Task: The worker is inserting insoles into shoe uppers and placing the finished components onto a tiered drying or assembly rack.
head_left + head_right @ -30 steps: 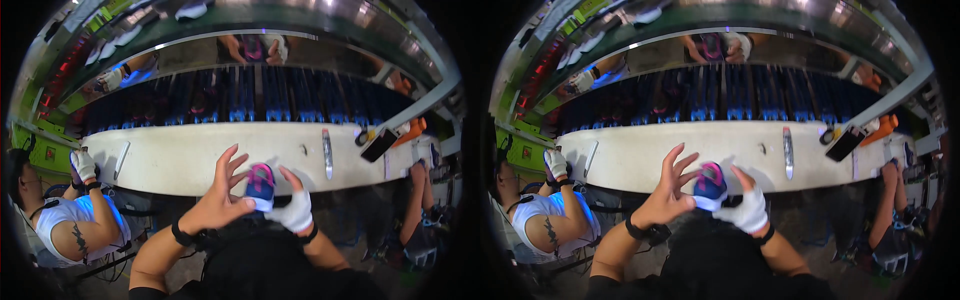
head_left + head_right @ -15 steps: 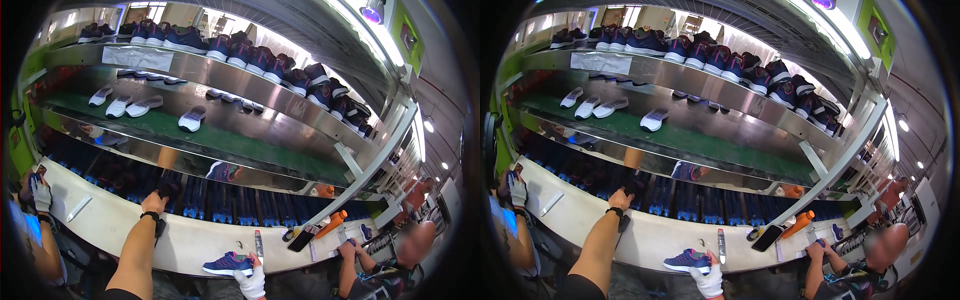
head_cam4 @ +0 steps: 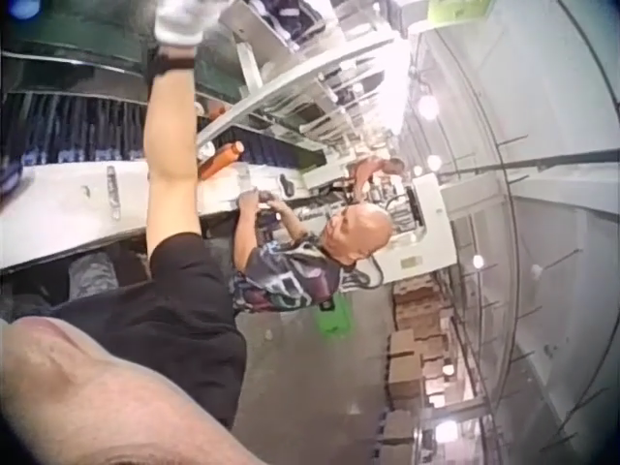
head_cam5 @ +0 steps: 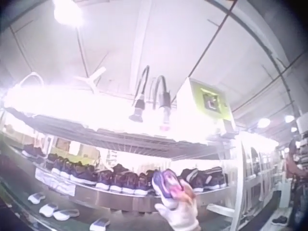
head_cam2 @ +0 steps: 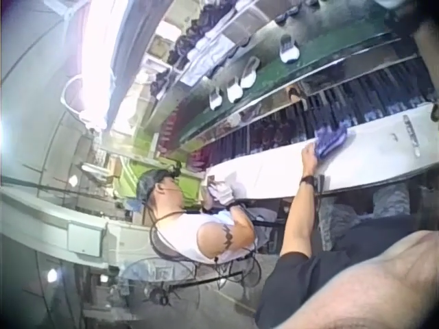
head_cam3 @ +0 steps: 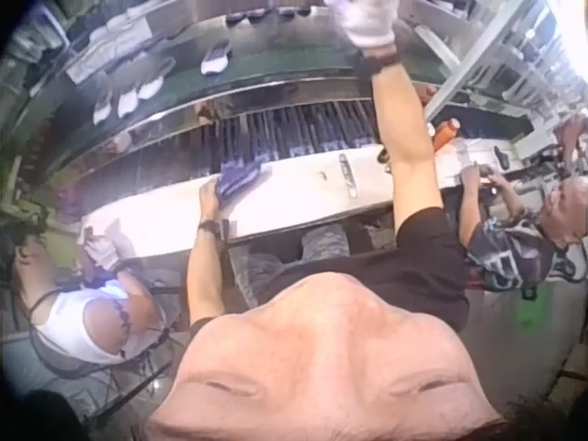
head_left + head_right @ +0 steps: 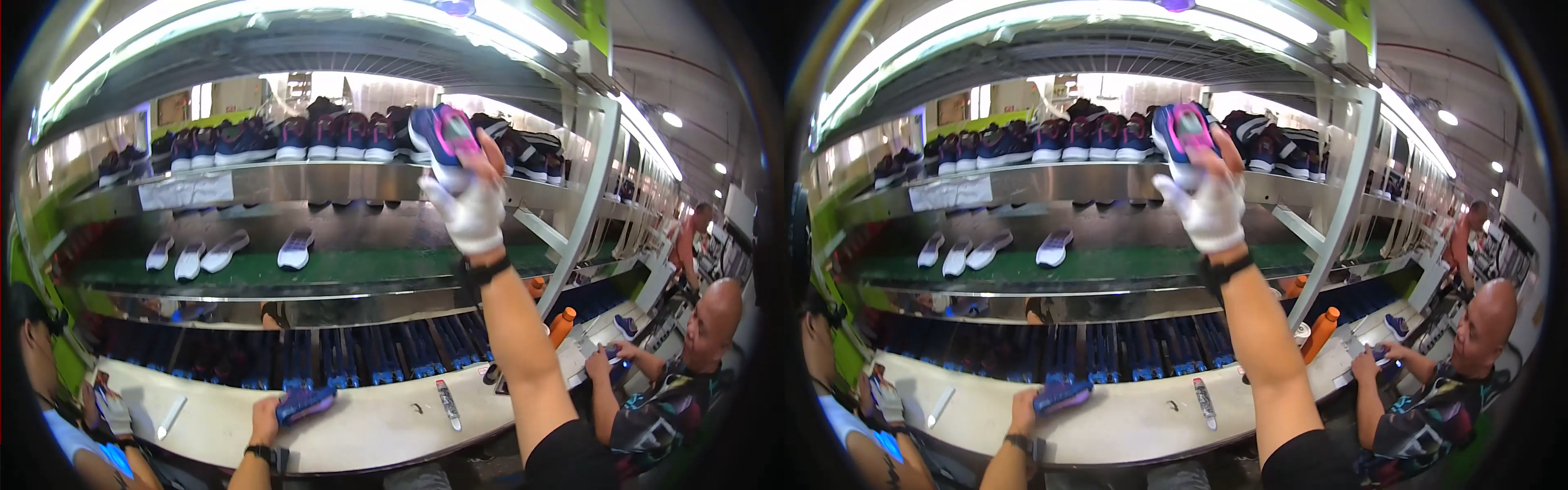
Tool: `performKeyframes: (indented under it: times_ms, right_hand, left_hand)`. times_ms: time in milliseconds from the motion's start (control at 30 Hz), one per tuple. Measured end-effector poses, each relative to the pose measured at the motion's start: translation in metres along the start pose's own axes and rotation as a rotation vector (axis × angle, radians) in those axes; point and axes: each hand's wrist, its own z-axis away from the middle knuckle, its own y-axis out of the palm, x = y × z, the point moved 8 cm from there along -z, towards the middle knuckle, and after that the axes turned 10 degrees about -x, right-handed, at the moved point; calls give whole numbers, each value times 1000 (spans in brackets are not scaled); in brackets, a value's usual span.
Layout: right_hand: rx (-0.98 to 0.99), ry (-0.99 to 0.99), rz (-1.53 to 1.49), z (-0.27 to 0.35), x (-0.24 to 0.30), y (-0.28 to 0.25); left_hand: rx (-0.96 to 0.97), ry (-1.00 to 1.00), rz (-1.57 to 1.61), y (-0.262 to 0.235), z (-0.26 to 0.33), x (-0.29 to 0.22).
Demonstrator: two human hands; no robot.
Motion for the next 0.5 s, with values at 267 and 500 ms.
performKeyframes:
  times_ms: [267,500]
  right_hand:
    - [580,245,-161,116,49,84]
    - [1233,334,-285,205,146,173]
  left_hand:
    - [314,-120,37,-4,74,-19]
    - [357,574,-378,51,98,-158]
